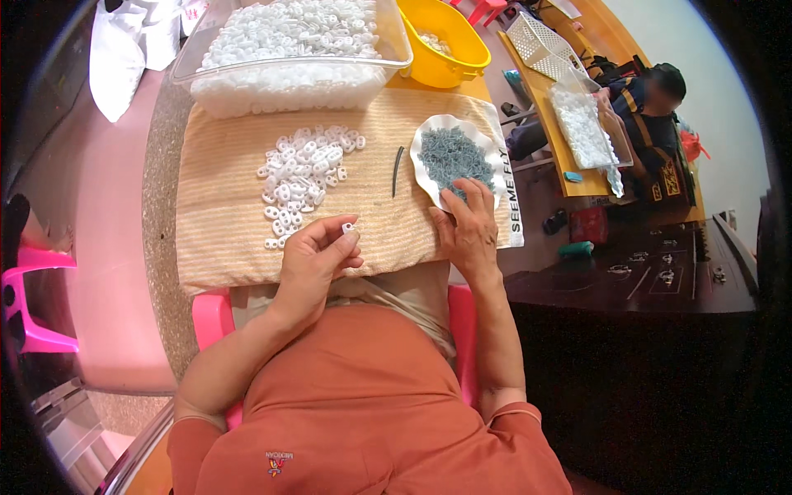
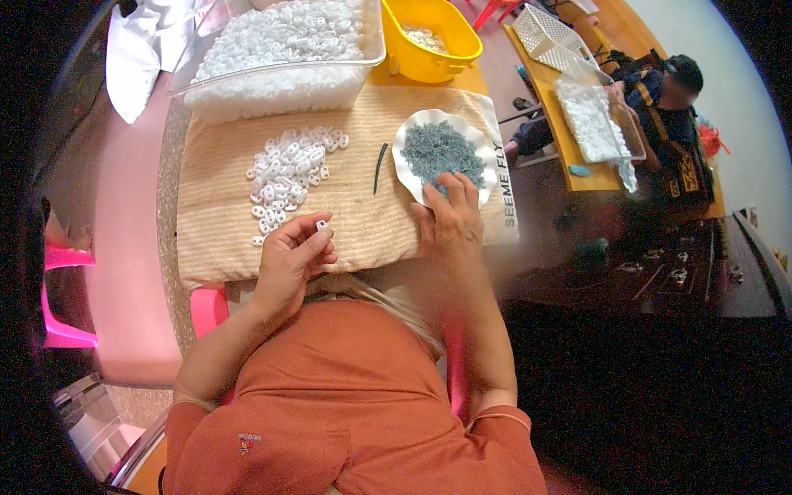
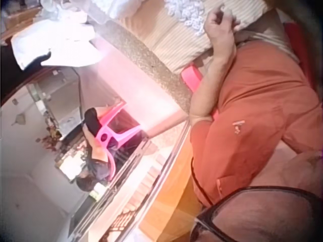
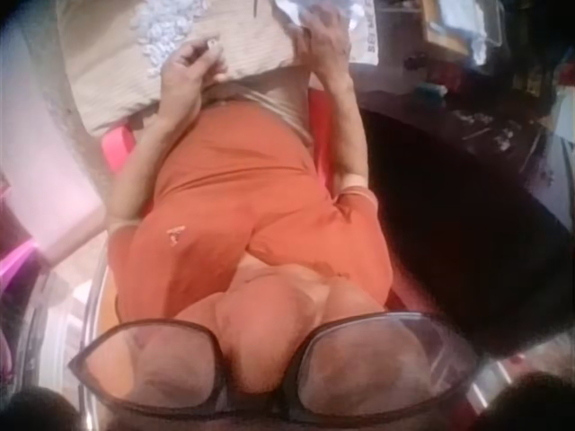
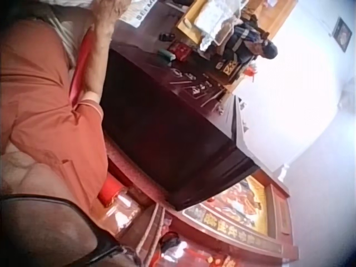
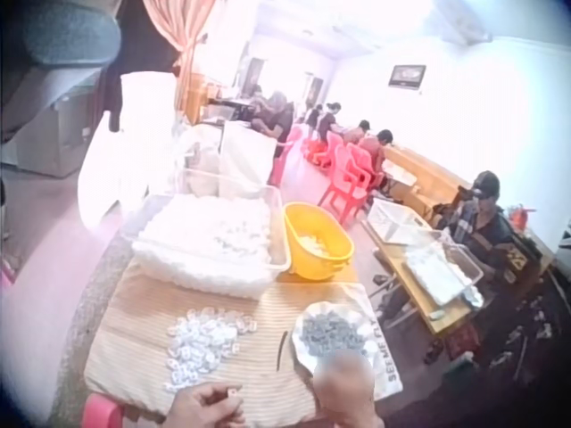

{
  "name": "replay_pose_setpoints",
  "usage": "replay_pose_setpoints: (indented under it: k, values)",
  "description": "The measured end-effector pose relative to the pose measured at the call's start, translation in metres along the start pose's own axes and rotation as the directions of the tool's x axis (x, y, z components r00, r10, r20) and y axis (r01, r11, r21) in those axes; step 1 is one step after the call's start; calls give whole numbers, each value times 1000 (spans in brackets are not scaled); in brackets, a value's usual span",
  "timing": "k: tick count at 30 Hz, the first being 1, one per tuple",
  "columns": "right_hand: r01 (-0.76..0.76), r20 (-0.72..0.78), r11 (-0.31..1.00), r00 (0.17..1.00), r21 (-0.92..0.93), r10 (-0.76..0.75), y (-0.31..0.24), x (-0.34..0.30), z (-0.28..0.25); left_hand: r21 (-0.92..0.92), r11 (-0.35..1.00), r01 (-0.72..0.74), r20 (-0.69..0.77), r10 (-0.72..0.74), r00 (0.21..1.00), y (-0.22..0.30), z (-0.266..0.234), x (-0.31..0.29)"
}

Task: Assembling small white plastic rings and grey components by hand using a small tool.

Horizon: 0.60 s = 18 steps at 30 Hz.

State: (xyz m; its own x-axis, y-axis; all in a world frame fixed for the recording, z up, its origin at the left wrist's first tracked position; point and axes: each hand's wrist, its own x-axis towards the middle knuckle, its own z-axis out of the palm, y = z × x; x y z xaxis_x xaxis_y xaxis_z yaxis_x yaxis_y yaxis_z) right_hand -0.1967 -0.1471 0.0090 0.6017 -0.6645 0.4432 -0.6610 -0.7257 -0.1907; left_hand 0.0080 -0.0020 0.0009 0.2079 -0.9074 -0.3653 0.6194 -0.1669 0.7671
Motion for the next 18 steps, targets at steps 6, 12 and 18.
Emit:
replay_pose_setpoints:
  k: [6, 12, 18]
  values:
    - [-6, 0, 1000, 1000, 10, 6, -10, 5, -4, 1, 1000, 11, -18, -11, 1000, 1, 0, 0]
    - [212, -70, 966, 977, 150, -203, -44, 19, 2, -4, 1000, -3, -32, 3, 999, -1, -1, 2]
    - [306, 160, 948, 935, 91, -317, -59, 39, 20, -28, 1000, -8, -46, 6, 999, -3, -4, 4]
